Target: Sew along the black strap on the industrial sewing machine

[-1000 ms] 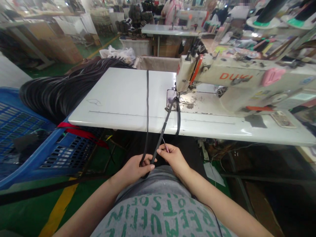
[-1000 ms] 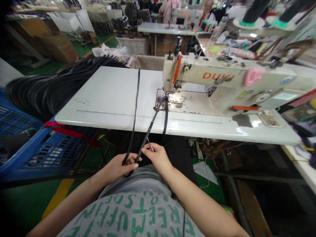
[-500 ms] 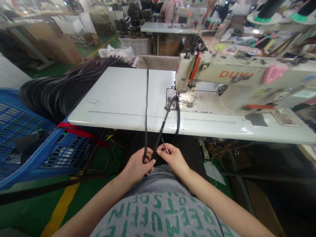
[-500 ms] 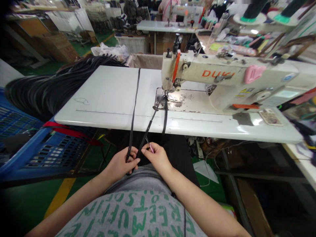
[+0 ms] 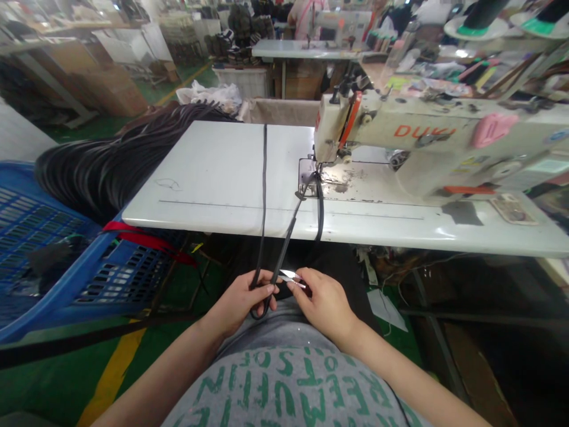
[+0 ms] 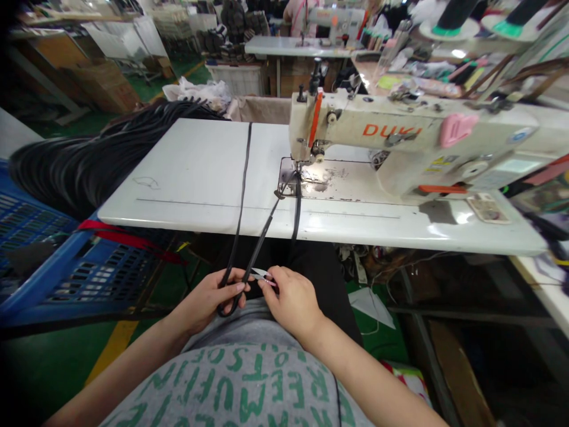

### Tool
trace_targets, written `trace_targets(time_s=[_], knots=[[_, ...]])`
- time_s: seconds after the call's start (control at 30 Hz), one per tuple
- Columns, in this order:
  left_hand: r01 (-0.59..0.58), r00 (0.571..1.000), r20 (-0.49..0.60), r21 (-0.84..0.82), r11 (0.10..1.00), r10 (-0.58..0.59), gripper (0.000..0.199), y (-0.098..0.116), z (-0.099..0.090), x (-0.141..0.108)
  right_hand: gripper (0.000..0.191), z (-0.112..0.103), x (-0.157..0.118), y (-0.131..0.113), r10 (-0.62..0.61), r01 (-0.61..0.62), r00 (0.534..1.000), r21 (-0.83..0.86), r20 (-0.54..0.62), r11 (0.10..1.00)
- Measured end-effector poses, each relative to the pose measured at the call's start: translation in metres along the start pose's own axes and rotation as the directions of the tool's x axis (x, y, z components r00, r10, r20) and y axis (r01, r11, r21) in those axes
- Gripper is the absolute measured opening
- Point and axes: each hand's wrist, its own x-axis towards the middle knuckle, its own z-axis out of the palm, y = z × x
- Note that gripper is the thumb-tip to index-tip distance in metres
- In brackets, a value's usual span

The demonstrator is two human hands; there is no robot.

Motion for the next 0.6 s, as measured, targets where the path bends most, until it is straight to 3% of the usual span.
trace_targets(time_s=[0.2, 0.6], knots=[[0.002, 1.0, 0.012, -0.015, 1.0, -0.002, 0.049, 0.0039, 0.0001, -0.0016, 0.016, -0.0016, -0.0027, -0.0043, -0.042, 0.041, 0.999, -0.125, -0.001, 0.991], [-0.007, 1.0, 0.004, 0.001, 1.0, 0.007, 0.053, 0.0032, -0.0001, -0.0009, 0.018, -0.0015, -0.0049, -0.0039, -0.084, 0.077, 0.996, -0.187, -0.03, 0.979]])
